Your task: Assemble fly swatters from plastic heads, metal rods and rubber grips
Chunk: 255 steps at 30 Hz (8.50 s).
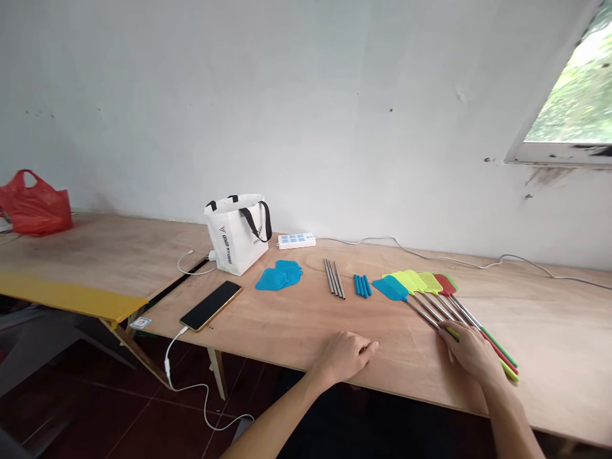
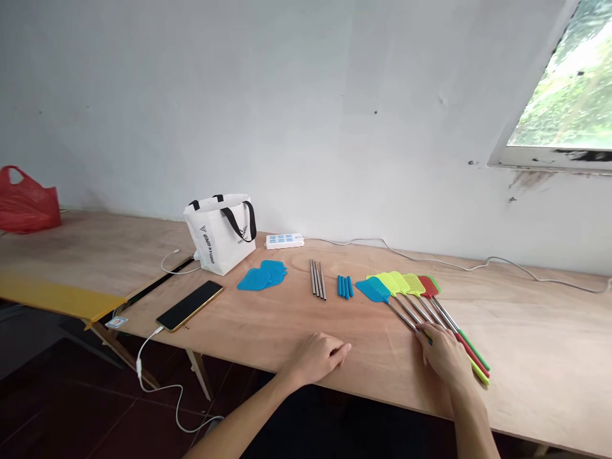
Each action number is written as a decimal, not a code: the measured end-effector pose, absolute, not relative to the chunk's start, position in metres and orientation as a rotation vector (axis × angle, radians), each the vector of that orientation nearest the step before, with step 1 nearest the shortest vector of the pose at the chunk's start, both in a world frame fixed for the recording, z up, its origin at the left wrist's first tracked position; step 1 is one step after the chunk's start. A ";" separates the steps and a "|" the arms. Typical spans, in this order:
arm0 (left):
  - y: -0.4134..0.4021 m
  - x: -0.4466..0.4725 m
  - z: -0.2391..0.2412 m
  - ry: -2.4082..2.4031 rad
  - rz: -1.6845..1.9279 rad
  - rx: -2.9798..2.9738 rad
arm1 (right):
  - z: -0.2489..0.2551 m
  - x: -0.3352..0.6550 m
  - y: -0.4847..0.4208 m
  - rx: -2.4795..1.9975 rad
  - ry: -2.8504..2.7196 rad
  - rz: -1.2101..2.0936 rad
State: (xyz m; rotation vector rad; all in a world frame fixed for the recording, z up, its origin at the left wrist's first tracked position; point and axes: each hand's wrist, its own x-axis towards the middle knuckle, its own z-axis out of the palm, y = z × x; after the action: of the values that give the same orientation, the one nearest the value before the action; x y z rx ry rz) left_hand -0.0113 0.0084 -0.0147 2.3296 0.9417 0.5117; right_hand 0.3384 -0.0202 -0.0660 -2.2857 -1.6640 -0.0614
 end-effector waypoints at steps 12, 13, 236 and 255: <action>0.009 -0.010 -0.017 0.928 0.528 2.347 | -0.063 0.308 -0.020 -2.490 -1.520 -0.364; 0.009 -0.010 -0.017 0.927 0.529 2.346 | -0.062 0.308 -0.022 -2.489 -1.510 -0.405; 0.034 -0.014 -0.061 0.988 0.506 2.637 | -0.069 0.152 -0.013 -1.822 -2.076 -0.091; 0.050 -0.022 -0.059 1.101 0.568 2.638 | -0.065 0.149 -0.011 -1.782 -2.193 0.056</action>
State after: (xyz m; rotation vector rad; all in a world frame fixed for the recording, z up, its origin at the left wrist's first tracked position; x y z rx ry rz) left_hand -0.0222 0.0496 -0.0586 2.6383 1.1011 0.5683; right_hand 0.1494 -0.0108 -0.0651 -1.7820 -2.1927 0.0555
